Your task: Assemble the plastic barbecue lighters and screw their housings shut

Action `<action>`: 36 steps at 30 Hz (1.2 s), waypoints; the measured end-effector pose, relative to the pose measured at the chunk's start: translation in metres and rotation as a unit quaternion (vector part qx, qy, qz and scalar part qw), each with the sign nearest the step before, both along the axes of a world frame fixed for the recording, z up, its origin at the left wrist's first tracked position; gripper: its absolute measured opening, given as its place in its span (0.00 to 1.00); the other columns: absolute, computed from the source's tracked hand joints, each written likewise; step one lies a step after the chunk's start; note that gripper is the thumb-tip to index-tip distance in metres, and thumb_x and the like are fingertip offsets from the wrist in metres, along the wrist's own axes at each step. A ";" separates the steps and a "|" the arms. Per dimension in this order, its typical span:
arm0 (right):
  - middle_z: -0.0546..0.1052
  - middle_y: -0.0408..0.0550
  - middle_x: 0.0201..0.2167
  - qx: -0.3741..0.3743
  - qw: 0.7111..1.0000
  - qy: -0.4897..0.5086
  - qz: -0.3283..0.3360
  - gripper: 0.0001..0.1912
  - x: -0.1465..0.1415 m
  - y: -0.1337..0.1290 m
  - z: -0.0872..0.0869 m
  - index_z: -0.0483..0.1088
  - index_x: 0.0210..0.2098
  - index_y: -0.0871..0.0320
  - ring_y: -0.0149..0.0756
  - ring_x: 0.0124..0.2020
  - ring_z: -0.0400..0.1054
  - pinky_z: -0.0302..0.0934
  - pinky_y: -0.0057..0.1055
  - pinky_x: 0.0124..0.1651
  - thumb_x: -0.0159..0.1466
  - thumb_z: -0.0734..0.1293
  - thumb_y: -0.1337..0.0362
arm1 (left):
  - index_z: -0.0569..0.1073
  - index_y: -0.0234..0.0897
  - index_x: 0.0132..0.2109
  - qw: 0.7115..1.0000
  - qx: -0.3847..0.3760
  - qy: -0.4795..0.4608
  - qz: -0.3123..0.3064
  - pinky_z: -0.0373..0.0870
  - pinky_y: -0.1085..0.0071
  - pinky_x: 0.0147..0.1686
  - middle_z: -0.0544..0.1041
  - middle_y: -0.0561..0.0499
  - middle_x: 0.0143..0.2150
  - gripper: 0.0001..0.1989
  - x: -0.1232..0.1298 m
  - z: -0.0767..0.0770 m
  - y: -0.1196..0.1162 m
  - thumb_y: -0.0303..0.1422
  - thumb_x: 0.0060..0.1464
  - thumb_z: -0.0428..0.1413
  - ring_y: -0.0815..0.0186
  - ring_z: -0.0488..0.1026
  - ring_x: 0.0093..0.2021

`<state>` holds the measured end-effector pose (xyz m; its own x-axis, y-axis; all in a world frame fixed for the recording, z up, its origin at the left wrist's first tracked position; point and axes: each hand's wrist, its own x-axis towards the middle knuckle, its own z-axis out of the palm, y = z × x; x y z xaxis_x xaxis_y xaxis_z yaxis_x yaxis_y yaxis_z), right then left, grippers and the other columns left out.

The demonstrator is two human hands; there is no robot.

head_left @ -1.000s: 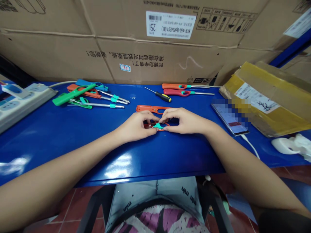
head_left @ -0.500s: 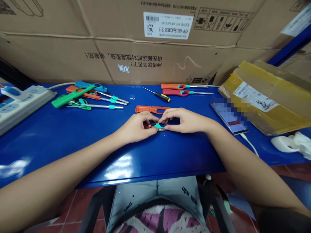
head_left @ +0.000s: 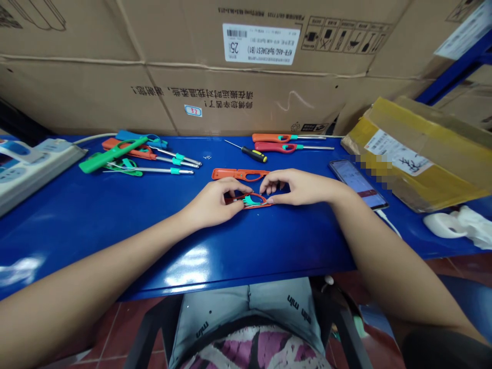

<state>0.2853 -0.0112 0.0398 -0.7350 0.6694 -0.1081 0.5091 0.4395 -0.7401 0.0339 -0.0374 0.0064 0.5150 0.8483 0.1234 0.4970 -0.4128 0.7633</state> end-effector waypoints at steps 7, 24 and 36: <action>0.77 0.46 0.34 -0.037 0.996 -0.053 -0.056 0.14 -0.002 0.002 0.000 0.75 0.38 0.58 0.36 0.35 0.68 0.62 0.32 0.38 0.58 0.74 0.55 | 0.81 0.34 0.51 1.000 -0.001 0.003 -0.012 0.72 0.69 0.38 0.82 0.46 0.45 0.19 0.000 0.004 -0.002 0.30 0.52 0.58 0.65 0.73 0.36; 0.76 0.46 0.36 0.066 0.998 -0.003 -0.012 0.16 -0.012 -0.006 -0.004 0.75 0.42 0.59 0.34 0.37 0.69 0.66 0.31 0.41 0.62 0.71 0.53 | 0.80 0.33 0.51 0.999 -0.027 -0.015 -0.008 0.74 0.68 0.39 0.83 0.45 0.46 0.20 0.001 0.004 -0.001 0.37 0.52 0.60 0.63 0.76 0.38; 0.78 0.48 0.38 0.091 0.995 0.030 -0.023 0.14 -0.013 -0.005 -0.005 0.76 0.45 0.60 0.35 0.39 0.71 0.67 0.32 0.44 0.63 0.71 0.58 | 0.80 0.33 0.52 0.993 -0.098 -0.045 0.052 0.74 0.65 0.41 0.83 0.45 0.43 0.22 -0.009 0.023 0.011 0.36 0.51 0.58 0.60 0.77 0.40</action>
